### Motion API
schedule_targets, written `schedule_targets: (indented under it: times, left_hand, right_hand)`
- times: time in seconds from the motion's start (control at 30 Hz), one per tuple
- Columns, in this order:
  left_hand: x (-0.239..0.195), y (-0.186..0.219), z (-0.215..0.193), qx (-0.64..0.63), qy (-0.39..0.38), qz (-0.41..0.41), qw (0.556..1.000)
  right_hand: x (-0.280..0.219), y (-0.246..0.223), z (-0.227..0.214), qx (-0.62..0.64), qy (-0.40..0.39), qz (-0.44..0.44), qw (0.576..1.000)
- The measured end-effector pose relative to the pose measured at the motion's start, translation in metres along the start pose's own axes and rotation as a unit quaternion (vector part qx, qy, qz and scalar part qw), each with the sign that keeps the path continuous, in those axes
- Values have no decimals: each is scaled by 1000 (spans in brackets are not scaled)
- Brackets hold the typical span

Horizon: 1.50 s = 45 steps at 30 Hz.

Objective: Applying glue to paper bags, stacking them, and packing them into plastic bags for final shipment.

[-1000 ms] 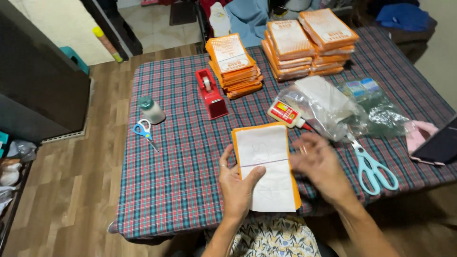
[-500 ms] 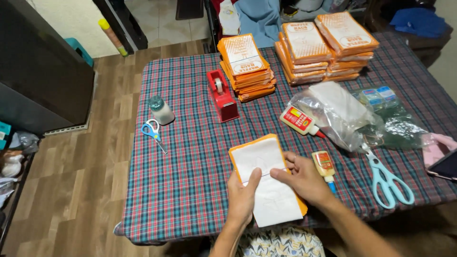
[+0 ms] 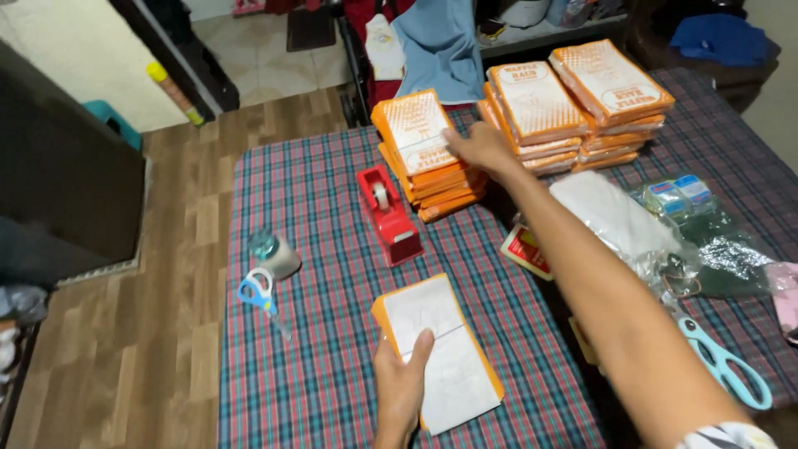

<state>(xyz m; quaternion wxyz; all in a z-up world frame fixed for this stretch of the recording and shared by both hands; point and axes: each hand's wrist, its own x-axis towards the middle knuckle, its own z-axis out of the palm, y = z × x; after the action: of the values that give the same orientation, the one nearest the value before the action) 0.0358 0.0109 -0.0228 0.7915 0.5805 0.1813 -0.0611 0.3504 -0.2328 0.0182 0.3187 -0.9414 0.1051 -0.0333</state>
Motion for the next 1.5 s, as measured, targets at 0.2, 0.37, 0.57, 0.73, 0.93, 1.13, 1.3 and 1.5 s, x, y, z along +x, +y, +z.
schedule_targets:
  times: [0.2, 0.37, 0.57, 0.73, 0.93, 1.13, 1.3, 1.5]
  left_hand:
    - [6, -1, 4, 44, 40, -80, 995]
    - [-3, 19, 14, 52, 55, -155, 985]
    - [-4, 20, 16, 63, 71, -172, 981]
    - [-5, 25, 18, 92, 72, -181, 976]
    - [28, -63, -9, -33, 46, 21, 998]
    - [29, -64, -12, 70, 74, 52, 993]
    - [26, -39, -14, 200, 26, 17, 979]
    - [-16, 6, -11, 344, 101, 340, 870]
  right_hand:
    - [-2, -46, -25, 102, -164, 184, 964]
    - [-6, -52, -29, 143, -197, 250, 937]
    - [1, -44, -15, 290, -242, 271, 886]
    - [-2, -53, -11, 315, -234, 249, 886]
    - [-8, -42, -10, 371, -69, 213, 901]
    - [-53, -43, -74, 342, 16, 136, 930]
    - [-123, -11, -102, 470, 39, -4, 882]
    - [-258, 10, -84, 537, 4, -23, 843]
